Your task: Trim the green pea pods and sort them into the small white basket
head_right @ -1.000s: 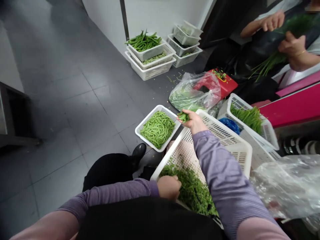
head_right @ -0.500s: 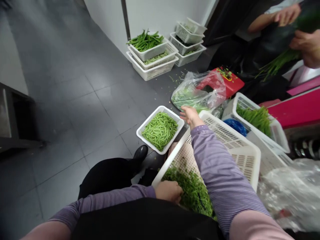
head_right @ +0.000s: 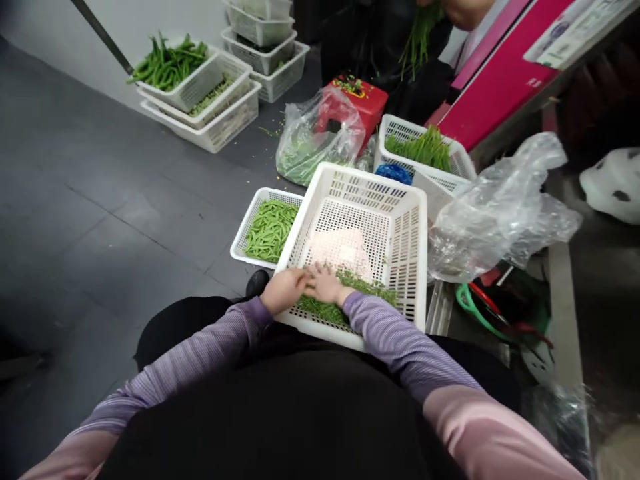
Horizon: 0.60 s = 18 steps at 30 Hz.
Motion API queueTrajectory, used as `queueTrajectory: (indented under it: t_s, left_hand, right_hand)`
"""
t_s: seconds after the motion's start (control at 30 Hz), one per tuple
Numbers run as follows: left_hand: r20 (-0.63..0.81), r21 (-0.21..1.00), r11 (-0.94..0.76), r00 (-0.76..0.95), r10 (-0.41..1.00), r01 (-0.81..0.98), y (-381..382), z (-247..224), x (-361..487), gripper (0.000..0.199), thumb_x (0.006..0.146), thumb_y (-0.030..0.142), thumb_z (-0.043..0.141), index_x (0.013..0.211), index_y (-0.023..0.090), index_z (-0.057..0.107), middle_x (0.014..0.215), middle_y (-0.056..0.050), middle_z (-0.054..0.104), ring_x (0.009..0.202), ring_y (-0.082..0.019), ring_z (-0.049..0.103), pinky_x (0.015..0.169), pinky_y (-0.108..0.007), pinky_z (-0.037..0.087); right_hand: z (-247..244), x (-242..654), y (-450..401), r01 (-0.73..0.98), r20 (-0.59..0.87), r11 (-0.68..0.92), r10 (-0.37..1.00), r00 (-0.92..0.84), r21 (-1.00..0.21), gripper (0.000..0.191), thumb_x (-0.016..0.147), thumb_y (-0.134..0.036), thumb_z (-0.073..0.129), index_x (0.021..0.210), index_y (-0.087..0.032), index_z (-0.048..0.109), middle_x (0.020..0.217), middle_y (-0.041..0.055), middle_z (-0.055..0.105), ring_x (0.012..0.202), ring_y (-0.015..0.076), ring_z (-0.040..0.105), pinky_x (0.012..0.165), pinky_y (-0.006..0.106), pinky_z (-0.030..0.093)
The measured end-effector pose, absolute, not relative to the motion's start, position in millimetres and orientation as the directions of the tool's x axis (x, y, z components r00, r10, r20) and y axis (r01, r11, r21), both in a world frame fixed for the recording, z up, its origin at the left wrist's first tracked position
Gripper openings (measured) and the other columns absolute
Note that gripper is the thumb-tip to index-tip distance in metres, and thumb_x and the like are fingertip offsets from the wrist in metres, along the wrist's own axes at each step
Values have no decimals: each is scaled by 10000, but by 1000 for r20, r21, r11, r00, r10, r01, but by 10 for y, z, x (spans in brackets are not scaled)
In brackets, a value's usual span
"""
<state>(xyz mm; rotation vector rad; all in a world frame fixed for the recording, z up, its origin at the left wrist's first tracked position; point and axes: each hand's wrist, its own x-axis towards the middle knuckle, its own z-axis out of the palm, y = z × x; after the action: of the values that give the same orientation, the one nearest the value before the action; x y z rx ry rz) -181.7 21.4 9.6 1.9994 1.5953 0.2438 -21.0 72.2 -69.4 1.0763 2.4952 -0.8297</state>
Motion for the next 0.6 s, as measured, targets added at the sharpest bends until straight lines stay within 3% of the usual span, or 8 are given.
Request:
queueTrajectory:
  t_s: [0.1, 0.17, 0.23, 0.33, 0.37, 0.43, 0.5, 0.6]
  left_hand:
    - [-113, 545, -99, 189, 975, 833, 329, 109, -1822, 276, 831, 196, 353, 897, 158, 618, 894, -57, 646, 853, -151, 580, 797, -242, 424]
    - [-116, 517, -103, 189, 975, 850, 365, 115, -1788, 272, 834, 205, 357, 890, 165, 620, 894, -54, 647, 850, -148, 582, 794, -235, 421]
    - [-149, 449, -135, 222, 964, 883, 373, 113, -1731, 266, 840, 227, 361, 862, 167, 620, 883, -62, 643, 838, -155, 586, 773, -240, 424]
    - [-152, 318, -169, 226, 962, 933, 372, 107, -1658, 269, 849, 247, 353, 868, 167, 609, 881, -79, 622, 814, -167, 588, 744, -261, 433]
    - [-122, 289, -173, 216, 969, 941, 378, 111, -1649, 263, 846, 234, 354, 899, 169, 603, 902, -83, 612, 820, -169, 585, 748, -266, 435]
    - [-2, 247, -192, 199, 980, 950, 405, 131, -1663, 276, 818, 189, 382, 1013, 171, 575, 1010, -100, 578, 912, -186, 558, 803, -281, 425]
    - [136, 186, -175, 151, 979, 967, 448, 158, -1709, 388, 778, 163, 423, 1159, 154, 496, 1158, -136, 502, 1061, -235, 484, 891, -335, 386]
    - [98, 173, -17, 0, 995, 985, 522, 178, -1794, 580, 746, 187, 458, 1304, 117, 320, 1232, -186, 443, 1090, -280, 470, 885, -388, 387]
  right_hand:
    - [-533, -135, 375, 632, -504, 573, 391, -771, -522, 427, 801, -479, 456, 1202, -344, 507, 1369, 18, 368, 1265, 298, 264, 989, 546, 199]
    - [-410, 140, 295, 651, -525, 510, 387, -758, -563, 414, 786, -494, 476, 1167, -344, 541, 1351, 21, 394, 1243, 294, 306, 993, 540, 191]
    - [-299, 455, 319, 660, -492, 451, 442, -750, -600, 464, 751, -514, 518, 1181, -339, 530, 1399, 21, 314, 1264, 305, 268, 1006, 528, 171]
    - [-106, 848, 545, 643, -284, 408, 655, -701, -647, 504, 751, -464, 539, 1225, -299, 492, 1418, 41, 268, 1267, 266, 273, 1010, 436, 239]
    - [-18, 972, 666, 672, -179, 378, 776, -605, -636, 474, 775, -421, 516, 1224, -269, 492, 1384, 62, 326, 1235, 239, 328, 995, 402, 277]
    - [197, 1259, 939, 804, 54, 205, 976, -211, -558, 413, 799, -345, 480, 1192, -220, 504, 1264, 91, 456, 1137, 206, 426, 957, 368, 327]
    - [425, 1614, 1186, 871, 272, -99, 928, 256, -482, 458, 764, -325, 521, 1196, -180, 468, 1209, 127, 473, 1114, 237, 414, 947, 411, 316]
    - [646, 2186, 1385, 832, 330, -349, 797, 506, -432, 727, 679, -316, 620, 1305, -137, 296, 1352, 224, 249, 1221, 348, 215, 945, 526, 220]
